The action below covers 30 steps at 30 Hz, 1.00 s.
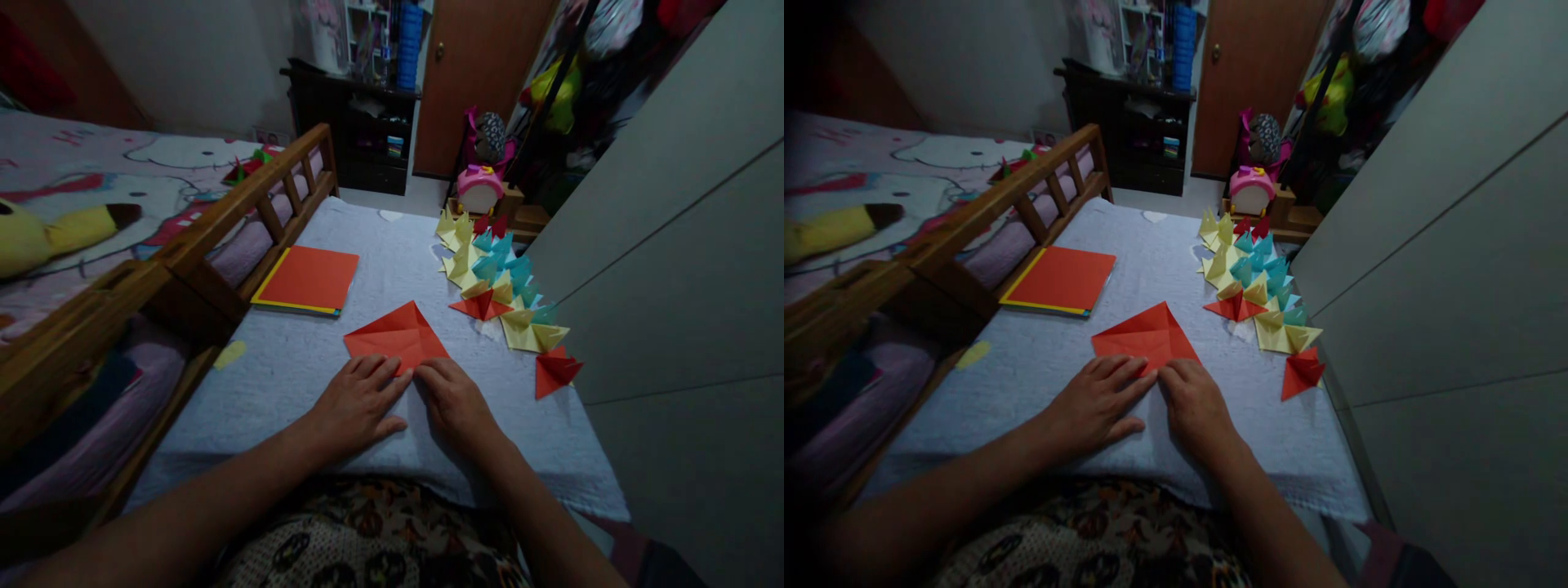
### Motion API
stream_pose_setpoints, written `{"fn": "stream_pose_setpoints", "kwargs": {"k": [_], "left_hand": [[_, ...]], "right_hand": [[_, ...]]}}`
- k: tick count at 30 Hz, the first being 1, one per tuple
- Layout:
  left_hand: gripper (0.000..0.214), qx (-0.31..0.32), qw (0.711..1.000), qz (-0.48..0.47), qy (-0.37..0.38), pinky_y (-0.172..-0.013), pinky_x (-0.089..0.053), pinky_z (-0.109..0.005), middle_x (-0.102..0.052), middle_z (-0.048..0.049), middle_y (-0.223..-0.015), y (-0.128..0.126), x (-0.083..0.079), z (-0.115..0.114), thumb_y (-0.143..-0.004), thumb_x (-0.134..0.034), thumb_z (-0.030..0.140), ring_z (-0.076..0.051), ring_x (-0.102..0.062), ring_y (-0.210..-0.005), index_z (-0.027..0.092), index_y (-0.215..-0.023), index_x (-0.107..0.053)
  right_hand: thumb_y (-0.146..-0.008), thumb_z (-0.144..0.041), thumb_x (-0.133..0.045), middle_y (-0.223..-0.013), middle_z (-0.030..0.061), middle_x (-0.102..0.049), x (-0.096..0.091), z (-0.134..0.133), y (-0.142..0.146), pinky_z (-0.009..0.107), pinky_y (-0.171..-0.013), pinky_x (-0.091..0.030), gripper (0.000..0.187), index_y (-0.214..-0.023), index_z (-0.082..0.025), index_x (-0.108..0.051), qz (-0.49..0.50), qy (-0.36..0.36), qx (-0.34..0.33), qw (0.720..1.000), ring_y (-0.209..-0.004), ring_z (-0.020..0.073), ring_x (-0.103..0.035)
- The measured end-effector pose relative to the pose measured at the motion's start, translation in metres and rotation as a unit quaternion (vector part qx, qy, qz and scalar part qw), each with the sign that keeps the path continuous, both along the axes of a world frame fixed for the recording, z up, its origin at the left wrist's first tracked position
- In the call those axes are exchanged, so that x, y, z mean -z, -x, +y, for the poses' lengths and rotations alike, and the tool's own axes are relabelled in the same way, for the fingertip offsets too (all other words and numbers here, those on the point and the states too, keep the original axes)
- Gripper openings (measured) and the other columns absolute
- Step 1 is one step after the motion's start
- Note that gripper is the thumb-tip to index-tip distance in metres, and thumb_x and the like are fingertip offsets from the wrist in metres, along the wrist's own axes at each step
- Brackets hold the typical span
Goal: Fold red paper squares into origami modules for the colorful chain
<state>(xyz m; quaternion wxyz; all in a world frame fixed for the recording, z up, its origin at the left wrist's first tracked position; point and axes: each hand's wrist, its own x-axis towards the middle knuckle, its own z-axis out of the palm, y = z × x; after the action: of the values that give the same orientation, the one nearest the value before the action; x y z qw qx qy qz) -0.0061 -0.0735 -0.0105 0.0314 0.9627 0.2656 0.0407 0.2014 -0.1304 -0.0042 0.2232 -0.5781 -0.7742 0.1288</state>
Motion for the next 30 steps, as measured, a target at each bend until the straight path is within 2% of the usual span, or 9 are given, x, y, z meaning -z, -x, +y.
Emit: {"fn": "stream_pose_setpoints", "kwargs": {"k": [4, 9, 13, 17, 21, 30], "left_hand": [[0.057, -0.027, 0.999, -0.003, -0.017, -0.103, -0.04, -0.047, -0.056, -0.0122, -0.14, 0.017, -0.004, -0.004, -0.094, -0.061, 0.051, -0.033, -0.048, -0.125, 0.021, -0.141, -0.052], [0.05, -0.051, 0.998, -0.011, -0.021, -0.101, -0.043, -0.045, -0.062, -0.0115, -0.133, 0.037, -0.003, -0.009, -0.093, -0.065, 0.045, -0.032, -0.053, -0.121, 0.021, -0.136, -0.057], [0.042, -0.054, 0.998, -0.028, -0.031, -0.096, -0.047, -0.044, -0.064, -0.0132, -0.129, 0.049, 0.0, -0.012, -0.096, -0.06, 0.04, -0.03, -0.056, -0.117, 0.018, -0.132, -0.059], [0.037, -0.05, 0.997, -0.037, -0.036, -0.093, -0.05, -0.043, -0.066, -0.014, -0.125, 0.053, -0.002, -0.012, -0.097, -0.06, 0.036, -0.029, -0.06, -0.114, 0.017, -0.128, -0.06], [0.035, -0.047, 0.998, -0.033, -0.03, -0.091, -0.052, -0.043, -0.066, -0.0141, -0.125, 0.052, -0.005, -0.011, -0.097, -0.059, 0.035, -0.03, -0.061, -0.113, 0.017, -0.127, -0.061], [0.033, -0.055, 0.997, -0.048, -0.007, -0.091, -0.052, -0.043, -0.066, -0.0123, -0.124, 0.054, -0.003, -0.009, -0.096, -0.06, 0.033, -0.029, -0.06, -0.113, 0.02, -0.126, -0.062]], "right_hand": [[-0.094, -0.01, -0.05, -0.109, 0.0103, -0.066, -0.007, 0.0, 0.006, 0.036, -0.091, -0.05, 0.027, -0.11, -0.02, -0.068, -0.072, 0.002, -0.015, 0.997, -0.101, 0.0231, -0.057], [-0.097, -0.024, -0.055, -0.11, 0.0126, -0.062, -0.01, -0.002, 0.017, 0.041, -0.088, -0.05, 0.035, -0.131, -0.025, -0.064, -0.138, -0.003, -0.018, 0.99, -0.1, 0.0274, -0.054], [-0.093, -0.04, -0.065, -0.11, 0.0134, -0.059, -0.009, -0.003, 0.023, 0.045, -0.087, -0.051, 0.045, -0.136, -0.028, -0.061, -0.164, -0.006, -0.018, 0.986, -0.1, 0.0309, -0.052], [-0.091, -0.044, -0.067, -0.115, 0.0143, -0.059, -0.006, -0.003, 0.021, 0.047, -0.09, -0.051, 0.048, -0.137, -0.03, -0.061, -0.166, -0.001, -0.016, 0.986, -0.104, 0.0325, -0.052], [-0.092, -0.04, -0.066, -0.129, 0.0126, -0.058, -0.003, -0.007, 0.003, 0.047, -0.102, -0.047, 0.047, -0.137, -0.03, -0.061, -0.155, 0.0, -0.03, 0.987, -0.117, 0.0313, -0.051], [-0.092, -0.029, -0.065, -0.129, 0.0121, -0.06, 0.004, -0.027, -0.063, 0.052, -0.102, -0.045, 0.033, -0.125, -0.031, -0.071, -0.179, -0.033, 0.071, 0.981, -0.12, 0.0327, -0.051]]}}
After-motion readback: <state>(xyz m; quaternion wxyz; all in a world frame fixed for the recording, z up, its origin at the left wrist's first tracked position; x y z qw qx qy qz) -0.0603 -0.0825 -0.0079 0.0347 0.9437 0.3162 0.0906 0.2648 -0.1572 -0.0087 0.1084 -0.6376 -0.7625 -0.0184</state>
